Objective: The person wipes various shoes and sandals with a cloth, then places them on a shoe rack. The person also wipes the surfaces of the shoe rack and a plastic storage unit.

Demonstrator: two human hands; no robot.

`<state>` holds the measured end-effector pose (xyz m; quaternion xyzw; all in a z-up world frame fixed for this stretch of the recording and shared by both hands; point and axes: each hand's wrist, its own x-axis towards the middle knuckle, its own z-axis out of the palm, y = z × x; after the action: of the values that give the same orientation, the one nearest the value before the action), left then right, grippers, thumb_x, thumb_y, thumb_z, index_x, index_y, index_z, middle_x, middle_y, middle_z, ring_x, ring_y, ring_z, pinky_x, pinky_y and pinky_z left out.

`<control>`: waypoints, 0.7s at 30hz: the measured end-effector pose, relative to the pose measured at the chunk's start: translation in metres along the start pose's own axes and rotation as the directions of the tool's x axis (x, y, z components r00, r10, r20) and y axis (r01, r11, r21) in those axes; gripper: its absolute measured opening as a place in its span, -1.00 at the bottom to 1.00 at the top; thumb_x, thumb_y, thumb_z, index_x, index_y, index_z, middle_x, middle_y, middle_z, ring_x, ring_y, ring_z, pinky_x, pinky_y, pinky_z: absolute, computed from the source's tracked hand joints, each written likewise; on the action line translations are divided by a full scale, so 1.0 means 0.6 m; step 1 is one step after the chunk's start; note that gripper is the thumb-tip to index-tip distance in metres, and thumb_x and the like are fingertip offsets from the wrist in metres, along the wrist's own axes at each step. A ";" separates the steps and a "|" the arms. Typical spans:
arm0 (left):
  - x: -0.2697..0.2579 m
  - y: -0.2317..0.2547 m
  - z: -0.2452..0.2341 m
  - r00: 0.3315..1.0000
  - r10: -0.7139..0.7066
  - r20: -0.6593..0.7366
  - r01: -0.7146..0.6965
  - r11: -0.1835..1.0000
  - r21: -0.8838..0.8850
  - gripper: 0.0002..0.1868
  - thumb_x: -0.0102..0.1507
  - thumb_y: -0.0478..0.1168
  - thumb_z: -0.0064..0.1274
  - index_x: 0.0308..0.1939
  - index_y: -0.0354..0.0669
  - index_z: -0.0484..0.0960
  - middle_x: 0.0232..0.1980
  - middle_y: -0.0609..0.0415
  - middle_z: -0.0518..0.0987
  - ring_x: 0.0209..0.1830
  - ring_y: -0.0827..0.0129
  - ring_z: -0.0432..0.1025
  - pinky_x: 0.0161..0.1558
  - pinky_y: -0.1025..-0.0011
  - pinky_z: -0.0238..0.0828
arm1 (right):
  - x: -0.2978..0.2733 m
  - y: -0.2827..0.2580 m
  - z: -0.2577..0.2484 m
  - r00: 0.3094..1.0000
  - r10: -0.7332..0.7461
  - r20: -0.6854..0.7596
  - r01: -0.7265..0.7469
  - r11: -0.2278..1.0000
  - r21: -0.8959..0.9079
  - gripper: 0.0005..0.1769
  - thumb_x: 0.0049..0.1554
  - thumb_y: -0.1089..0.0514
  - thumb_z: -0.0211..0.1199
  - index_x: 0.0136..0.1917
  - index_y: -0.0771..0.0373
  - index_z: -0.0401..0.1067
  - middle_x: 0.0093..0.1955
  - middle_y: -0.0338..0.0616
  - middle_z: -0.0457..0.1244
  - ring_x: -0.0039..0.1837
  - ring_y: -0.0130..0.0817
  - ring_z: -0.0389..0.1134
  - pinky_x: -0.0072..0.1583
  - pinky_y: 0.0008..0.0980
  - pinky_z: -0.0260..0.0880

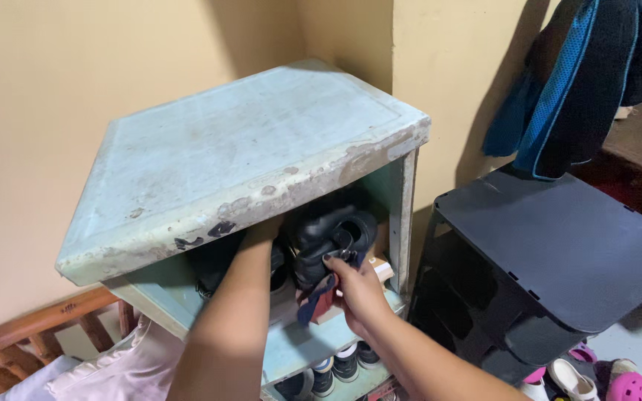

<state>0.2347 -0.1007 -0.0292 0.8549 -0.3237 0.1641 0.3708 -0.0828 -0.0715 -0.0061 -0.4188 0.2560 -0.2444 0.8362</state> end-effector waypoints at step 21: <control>-0.194 0.093 -0.113 0.978 0.003 0.208 0.077 0.923 -0.378 -0.66 0.14 -0.13 0.20 -0.01 -0.07 0.67 0.02 -0.07 0.68 0.02 0.09 0.60 0.06 0.24 0.52 | 0.003 0.021 -0.006 0.999 -0.020 -0.037 0.020 1.000 0.008 -0.72 0.10 0.17 0.28 0.09 0.13 0.38 -0.17 -0.19 0.35 -0.17 -0.33 0.40 -0.20 -0.20 0.43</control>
<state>0.1088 -0.0292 -0.0148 0.7840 -0.3696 0.0017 0.4987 -0.0813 -0.0681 -0.0191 -0.4134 0.2663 -0.2616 0.8305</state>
